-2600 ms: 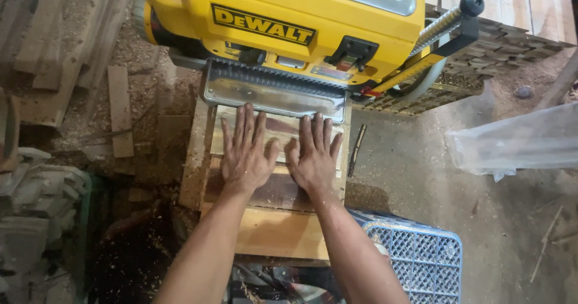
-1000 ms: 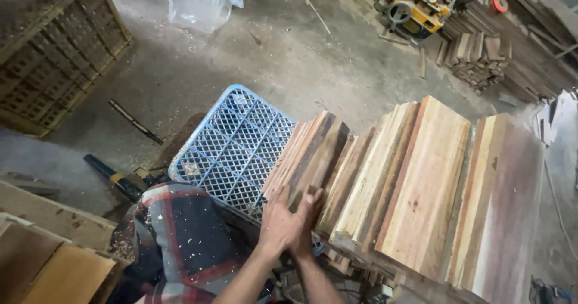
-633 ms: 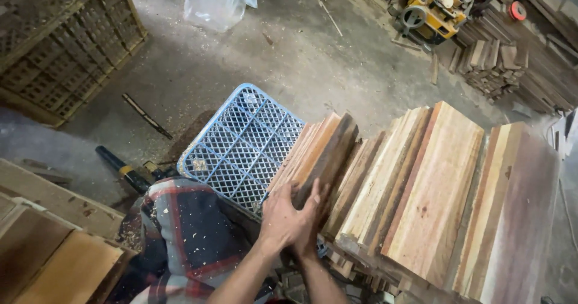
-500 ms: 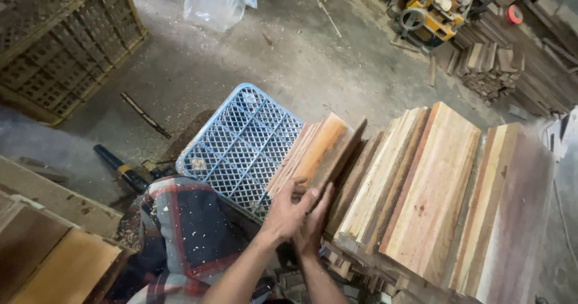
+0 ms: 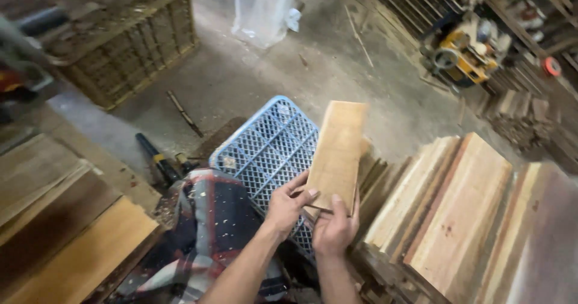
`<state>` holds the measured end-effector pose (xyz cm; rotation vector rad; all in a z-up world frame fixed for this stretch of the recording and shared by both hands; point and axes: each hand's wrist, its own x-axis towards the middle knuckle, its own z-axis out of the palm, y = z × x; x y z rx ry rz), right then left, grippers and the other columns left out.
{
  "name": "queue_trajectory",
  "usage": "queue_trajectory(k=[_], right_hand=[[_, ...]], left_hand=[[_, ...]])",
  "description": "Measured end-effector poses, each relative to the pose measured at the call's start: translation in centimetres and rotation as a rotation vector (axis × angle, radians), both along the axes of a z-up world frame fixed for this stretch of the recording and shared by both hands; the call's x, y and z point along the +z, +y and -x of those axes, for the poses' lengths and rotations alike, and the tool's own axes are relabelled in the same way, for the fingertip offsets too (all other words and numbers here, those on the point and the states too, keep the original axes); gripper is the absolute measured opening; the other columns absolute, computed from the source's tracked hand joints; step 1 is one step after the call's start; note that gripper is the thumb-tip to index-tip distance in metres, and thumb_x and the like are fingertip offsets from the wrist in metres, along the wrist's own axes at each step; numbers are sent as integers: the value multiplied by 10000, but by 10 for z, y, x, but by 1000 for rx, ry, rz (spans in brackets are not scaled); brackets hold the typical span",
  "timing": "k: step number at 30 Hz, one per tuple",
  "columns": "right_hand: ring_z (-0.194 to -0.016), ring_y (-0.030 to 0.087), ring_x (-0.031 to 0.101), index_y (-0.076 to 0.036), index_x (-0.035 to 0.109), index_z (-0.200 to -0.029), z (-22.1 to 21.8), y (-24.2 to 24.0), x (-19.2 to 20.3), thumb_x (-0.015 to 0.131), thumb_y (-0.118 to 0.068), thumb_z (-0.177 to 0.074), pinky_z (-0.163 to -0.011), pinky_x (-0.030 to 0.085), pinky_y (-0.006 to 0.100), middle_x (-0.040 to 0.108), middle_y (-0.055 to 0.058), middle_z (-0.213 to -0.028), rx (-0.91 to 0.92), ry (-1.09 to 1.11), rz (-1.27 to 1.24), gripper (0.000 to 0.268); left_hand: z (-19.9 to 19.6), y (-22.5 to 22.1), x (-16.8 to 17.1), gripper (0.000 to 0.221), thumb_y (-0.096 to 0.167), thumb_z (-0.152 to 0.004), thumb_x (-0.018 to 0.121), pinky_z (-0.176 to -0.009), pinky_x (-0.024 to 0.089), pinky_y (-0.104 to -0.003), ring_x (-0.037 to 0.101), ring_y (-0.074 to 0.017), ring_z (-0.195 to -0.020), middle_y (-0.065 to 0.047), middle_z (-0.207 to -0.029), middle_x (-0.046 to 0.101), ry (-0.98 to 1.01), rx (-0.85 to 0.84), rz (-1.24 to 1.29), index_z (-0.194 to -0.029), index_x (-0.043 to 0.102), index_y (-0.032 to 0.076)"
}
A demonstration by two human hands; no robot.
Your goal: Feeding wood planks into a thickness planer to smooth and level their surfaces.
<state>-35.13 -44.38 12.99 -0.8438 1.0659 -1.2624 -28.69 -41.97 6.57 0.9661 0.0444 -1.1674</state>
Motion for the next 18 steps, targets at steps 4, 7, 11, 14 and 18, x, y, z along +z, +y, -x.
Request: queue_trajectory(k=[4, 7, 11, 14, 18], right_hand=[[-1177, 318, 651, 5, 600, -1386, -12, -14, -24, 505, -191, -958, -985, 542, 430, 668, 196, -1322, 151, -259, -299, 480], [-1134, 276, 656, 33, 561, -1435, -23, -10, -24, 501, -169, -974, -880, 555, 322, 655, 188, -1353, 507, -258, -195, 507], [-1113, 318, 708, 36, 561, -1433, -52, -2, -31, 543, -148, -995, -906, 625, 396, 672, 250, -1286, 568, -220, -217, 475], [-1037, 249, 728, 34, 590, -1404, -70, 6, -42, 563, -174, -1013, -838, 641, 321, 697, 211, -1240, 714, -177, -227, 443], [-1180, 357, 664, 92, 574, -1380, -112, 37, -34, 540, -108, -1009, -993, 584, 454, 641, 275, -1326, 832, -238, -294, 423]], left_hand=[[-42, 28, 19, 603, 58, -759, 793, -957, 589, -268, 664, -111, -1098, -75, -1353, 703, -105, 182, -111, -1351, 682, 53], [-71, 58, 36, 633, 97, -730, 813, -953, 576, -256, 636, -107, -1022, -57, -1264, 722, -159, 259, -138, -1350, 691, 55], [-91, 76, 10, 616, 84, -835, 830, -919, 612, -377, 679, -238, -1054, -209, -1258, 691, -103, 395, -31, -1416, 625, 58], [-104, 109, 34, 651, 146, -799, 876, -890, 634, -389, 704, -270, -999, -215, -1192, 710, -38, 500, -100, -1401, 643, 64], [-123, 156, 52, 696, 236, -798, 883, -937, 597, -380, 681, -224, -1043, -161, -1213, 672, -99, 627, -178, -1421, 624, 68]])
